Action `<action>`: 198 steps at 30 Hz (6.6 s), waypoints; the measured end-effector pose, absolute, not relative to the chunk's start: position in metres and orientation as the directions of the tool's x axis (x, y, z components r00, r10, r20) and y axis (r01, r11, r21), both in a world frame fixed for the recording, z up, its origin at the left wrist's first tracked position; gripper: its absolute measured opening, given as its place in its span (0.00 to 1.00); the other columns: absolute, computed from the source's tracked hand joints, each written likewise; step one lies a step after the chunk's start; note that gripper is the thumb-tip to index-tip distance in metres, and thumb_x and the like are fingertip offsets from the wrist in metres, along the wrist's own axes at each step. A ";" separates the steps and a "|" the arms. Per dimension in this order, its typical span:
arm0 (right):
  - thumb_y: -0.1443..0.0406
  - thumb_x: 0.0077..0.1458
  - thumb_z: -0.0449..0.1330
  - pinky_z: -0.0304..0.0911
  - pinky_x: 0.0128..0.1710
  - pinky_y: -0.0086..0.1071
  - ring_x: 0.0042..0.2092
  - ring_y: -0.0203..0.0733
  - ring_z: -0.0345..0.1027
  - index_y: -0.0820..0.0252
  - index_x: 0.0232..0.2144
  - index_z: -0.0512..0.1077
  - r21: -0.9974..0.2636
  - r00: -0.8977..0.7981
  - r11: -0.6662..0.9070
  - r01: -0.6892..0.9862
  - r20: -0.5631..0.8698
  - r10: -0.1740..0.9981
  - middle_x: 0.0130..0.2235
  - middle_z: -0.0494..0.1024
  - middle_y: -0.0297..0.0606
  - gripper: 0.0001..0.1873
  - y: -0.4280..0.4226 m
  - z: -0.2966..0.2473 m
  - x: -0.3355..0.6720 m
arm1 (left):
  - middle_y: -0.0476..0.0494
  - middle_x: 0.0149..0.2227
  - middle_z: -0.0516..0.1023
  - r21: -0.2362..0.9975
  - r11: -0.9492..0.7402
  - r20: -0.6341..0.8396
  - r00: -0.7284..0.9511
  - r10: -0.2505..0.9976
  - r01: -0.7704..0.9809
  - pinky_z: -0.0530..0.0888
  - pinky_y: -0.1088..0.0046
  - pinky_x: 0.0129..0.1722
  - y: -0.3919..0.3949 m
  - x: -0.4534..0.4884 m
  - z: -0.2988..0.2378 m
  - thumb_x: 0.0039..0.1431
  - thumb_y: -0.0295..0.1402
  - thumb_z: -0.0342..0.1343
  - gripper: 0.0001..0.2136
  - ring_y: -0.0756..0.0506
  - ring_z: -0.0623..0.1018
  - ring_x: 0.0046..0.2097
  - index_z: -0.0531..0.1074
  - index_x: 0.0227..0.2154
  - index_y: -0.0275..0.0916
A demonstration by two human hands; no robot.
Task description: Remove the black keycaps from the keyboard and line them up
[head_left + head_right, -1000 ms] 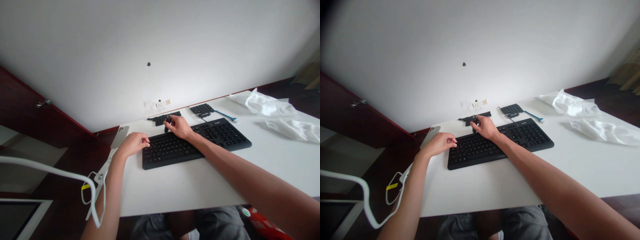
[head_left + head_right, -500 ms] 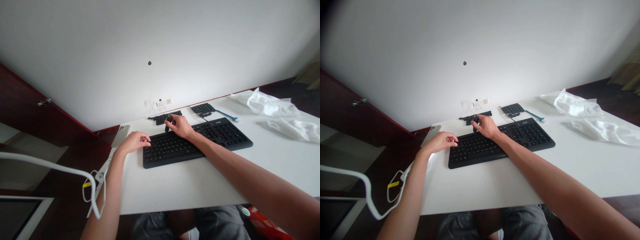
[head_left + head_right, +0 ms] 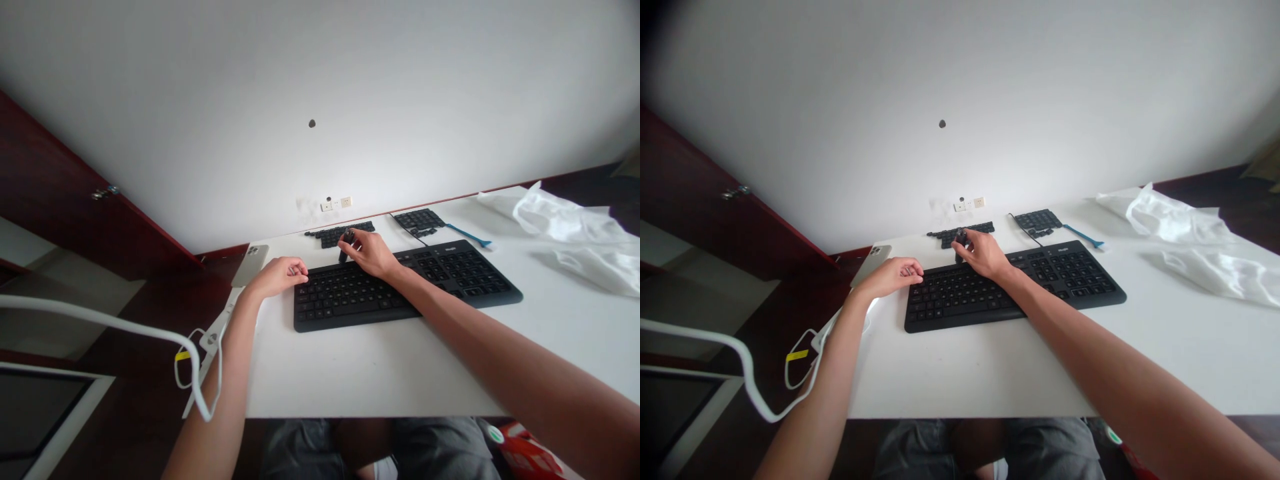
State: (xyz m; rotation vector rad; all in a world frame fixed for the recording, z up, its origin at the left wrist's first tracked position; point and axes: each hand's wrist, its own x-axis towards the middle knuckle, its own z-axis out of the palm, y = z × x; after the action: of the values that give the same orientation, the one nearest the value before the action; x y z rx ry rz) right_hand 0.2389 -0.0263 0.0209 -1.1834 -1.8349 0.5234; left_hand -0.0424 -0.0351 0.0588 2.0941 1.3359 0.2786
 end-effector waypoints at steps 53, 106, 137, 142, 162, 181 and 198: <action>0.56 0.50 0.71 0.62 0.29 0.32 0.28 0.34 0.62 0.58 0.35 0.72 -0.937 -0.399 0.022 -0.349 0.170 0.901 0.30 0.70 0.32 0.16 -0.024 0.077 0.122 | 0.44 0.31 0.79 0.798 -0.238 0.311 -0.040 0.949 0.554 0.60 0.71 0.32 0.001 -0.010 -0.005 0.68 0.41 0.50 0.15 0.45 0.73 0.33 0.73 0.29 0.40; 0.55 0.59 0.58 0.45 0.21 0.33 0.19 0.32 0.46 0.54 0.12 0.54 -0.946 -0.293 0.276 -0.169 0.316 0.903 0.14 0.56 0.29 0.28 -0.036 0.024 0.094 | 0.53 0.21 0.59 0.897 -0.244 0.292 -0.077 0.953 0.369 0.55 0.72 0.28 0.005 -0.010 -0.009 0.65 0.43 0.52 0.20 0.50 0.60 0.28 0.55 0.21 0.40; 0.57 0.56 0.60 0.45 0.16 0.31 0.18 0.31 0.47 0.52 0.17 0.52 -0.952 0.049 0.299 -0.059 0.296 0.954 0.15 0.55 0.28 0.24 0.001 0.041 0.180 | 0.51 0.22 0.71 0.850 -0.239 0.312 -0.081 0.947 0.469 0.61 0.73 0.32 0.003 -0.011 -0.006 0.66 0.43 0.51 0.17 0.49 0.69 0.28 0.74 0.27 0.39; 0.57 0.58 0.58 0.49 0.17 0.31 0.18 0.32 0.50 0.52 0.17 0.54 -0.936 0.197 0.335 0.111 0.351 0.916 0.14 0.58 0.29 0.23 0.001 0.030 0.243 | 0.50 0.24 0.74 0.829 -0.285 0.343 -0.034 0.939 0.480 0.61 0.73 0.32 0.003 -0.011 -0.009 0.65 0.42 0.52 0.16 0.48 0.71 0.29 0.73 0.25 0.39; 0.58 0.54 0.59 0.51 0.19 0.32 0.18 0.33 0.52 0.53 0.15 0.57 -0.975 0.262 0.216 0.053 0.222 0.939 0.13 0.60 0.30 0.21 0.012 0.013 0.262 | 0.48 0.29 0.78 0.719 -0.227 0.311 -0.012 0.950 0.657 0.64 0.74 0.33 0.011 -0.007 -0.007 0.64 0.45 0.53 0.16 0.47 0.74 0.31 0.82 0.37 0.43; 0.58 0.54 0.59 0.49 0.20 0.32 0.18 0.32 0.52 0.54 0.14 0.58 -0.981 0.263 0.191 0.018 0.189 0.946 0.14 0.59 0.29 0.22 0.010 0.016 0.261 | 0.48 0.32 0.80 0.443 -0.262 0.214 0.183 0.960 0.857 0.67 0.70 0.39 0.051 0.001 -0.002 0.58 0.30 0.54 0.23 0.43 0.77 0.36 0.78 0.55 0.54; 0.58 0.51 0.59 0.48 0.19 0.31 0.19 0.32 0.51 0.54 0.14 0.57 -0.981 0.276 0.192 0.008 0.186 0.943 0.15 0.60 0.30 0.20 0.011 0.016 0.261 | 0.56 0.24 0.70 0.581 -0.347 0.200 0.284 0.938 0.736 0.64 0.74 0.34 0.051 -0.011 -0.003 0.51 0.30 0.57 0.20 0.49 0.70 0.29 0.77 0.49 0.44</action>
State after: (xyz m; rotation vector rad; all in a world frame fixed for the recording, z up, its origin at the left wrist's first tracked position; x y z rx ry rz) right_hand 0.2605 0.0107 0.0164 -1.1741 -1.0742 0.8756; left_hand -0.0112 0.0507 -0.0026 2.1834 1.5100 0.7338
